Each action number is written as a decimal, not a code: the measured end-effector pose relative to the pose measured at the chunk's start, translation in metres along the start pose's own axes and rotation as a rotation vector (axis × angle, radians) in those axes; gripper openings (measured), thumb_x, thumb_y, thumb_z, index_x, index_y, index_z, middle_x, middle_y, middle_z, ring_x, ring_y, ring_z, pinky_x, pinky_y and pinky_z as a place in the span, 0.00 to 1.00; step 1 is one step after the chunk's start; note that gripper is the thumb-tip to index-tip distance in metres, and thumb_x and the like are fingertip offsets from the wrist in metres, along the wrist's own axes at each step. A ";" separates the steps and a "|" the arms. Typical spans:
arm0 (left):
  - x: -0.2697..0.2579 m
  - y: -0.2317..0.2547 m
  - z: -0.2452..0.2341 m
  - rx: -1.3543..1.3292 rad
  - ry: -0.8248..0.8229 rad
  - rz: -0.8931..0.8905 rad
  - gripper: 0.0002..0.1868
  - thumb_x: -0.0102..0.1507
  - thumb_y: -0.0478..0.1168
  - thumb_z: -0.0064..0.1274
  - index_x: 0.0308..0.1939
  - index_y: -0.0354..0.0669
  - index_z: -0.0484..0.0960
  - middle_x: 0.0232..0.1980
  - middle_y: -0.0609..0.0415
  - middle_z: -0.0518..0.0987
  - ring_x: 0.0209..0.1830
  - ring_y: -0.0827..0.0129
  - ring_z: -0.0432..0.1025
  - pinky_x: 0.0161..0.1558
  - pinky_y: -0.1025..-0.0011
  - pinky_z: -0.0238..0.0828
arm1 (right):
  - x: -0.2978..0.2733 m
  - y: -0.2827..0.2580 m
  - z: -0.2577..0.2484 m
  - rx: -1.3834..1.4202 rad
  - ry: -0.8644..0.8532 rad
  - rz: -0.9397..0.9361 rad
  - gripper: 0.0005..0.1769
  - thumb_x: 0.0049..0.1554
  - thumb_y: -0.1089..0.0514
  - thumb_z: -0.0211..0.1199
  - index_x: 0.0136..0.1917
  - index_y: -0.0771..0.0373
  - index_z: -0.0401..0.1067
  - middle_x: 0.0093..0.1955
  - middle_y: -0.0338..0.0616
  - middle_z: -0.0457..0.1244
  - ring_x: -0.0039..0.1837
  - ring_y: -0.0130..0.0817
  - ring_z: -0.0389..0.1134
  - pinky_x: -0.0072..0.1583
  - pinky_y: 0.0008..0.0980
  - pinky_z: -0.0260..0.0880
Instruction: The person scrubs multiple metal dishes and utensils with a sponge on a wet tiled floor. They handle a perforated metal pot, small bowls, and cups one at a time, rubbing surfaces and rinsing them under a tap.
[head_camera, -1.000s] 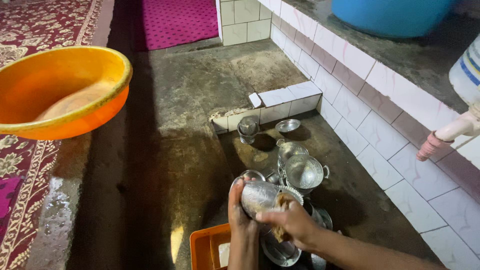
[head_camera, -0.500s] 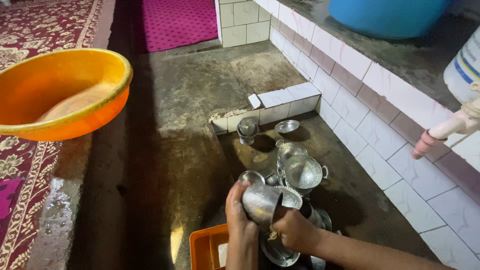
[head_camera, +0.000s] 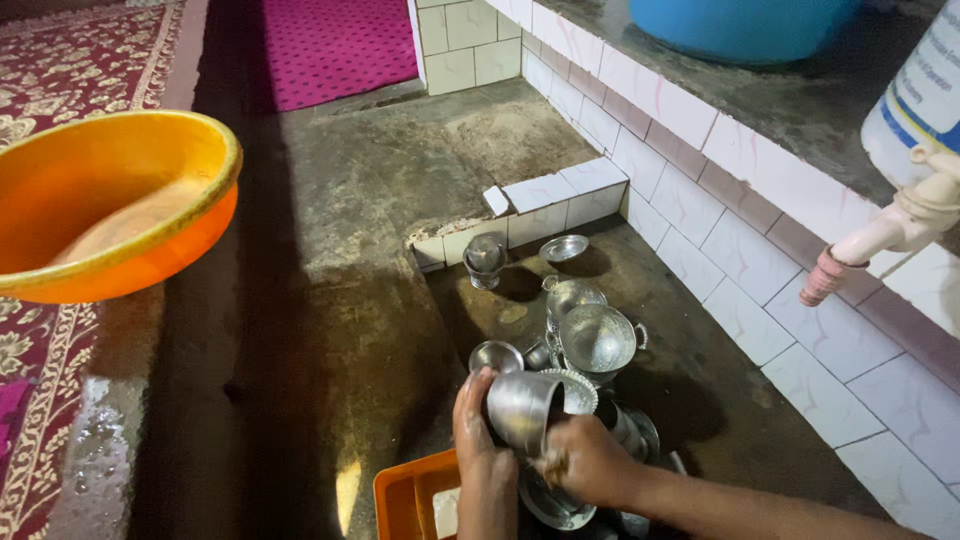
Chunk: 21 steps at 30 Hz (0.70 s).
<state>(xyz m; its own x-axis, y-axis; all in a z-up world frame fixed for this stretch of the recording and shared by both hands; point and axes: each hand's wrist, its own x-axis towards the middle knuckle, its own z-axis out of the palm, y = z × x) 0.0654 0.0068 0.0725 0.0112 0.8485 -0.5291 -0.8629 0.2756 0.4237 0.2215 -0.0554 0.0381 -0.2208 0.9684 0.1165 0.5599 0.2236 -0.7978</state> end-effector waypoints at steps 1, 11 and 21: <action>0.002 -0.005 -0.004 -0.067 -0.097 0.074 0.16 0.58 0.35 0.57 0.51 0.39 0.81 0.44 0.48 0.83 0.44 0.65 0.79 0.48 0.67 0.78 | -0.002 -0.002 0.000 0.334 0.041 0.367 0.08 0.45 0.62 0.75 0.39 0.59 0.78 0.35 0.45 0.69 0.39 0.39 0.70 0.44 0.38 0.73; 0.019 -0.029 -0.026 0.143 -0.049 0.015 0.10 0.60 0.37 0.55 0.42 0.35 0.82 0.37 0.46 0.81 0.36 0.60 0.76 0.41 0.62 0.76 | 0.012 0.014 -0.010 -0.603 -0.127 -0.574 0.15 0.48 0.66 0.63 0.51 0.62 0.76 0.49 0.49 0.70 0.52 0.45 0.72 0.53 0.46 0.72; -0.016 0.018 -0.013 0.092 -0.386 -0.437 0.26 0.58 0.50 0.46 0.51 0.34 0.82 0.44 0.43 0.84 0.42 0.56 0.78 0.48 0.58 0.78 | 0.014 -0.053 -0.066 0.018 -0.531 0.111 0.21 0.52 0.49 0.74 0.55 0.62 0.77 0.47 0.53 0.68 0.52 0.45 0.70 0.58 0.44 0.72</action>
<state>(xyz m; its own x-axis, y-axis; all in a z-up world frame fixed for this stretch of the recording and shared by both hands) 0.0435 -0.0077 0.0788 0.5541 0.7454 -0.3705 -0.6895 0.6604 0.2973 0.2419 -0.0464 0.1211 -0.5372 0.7956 -0.2800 0.5899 0.1171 -0.7990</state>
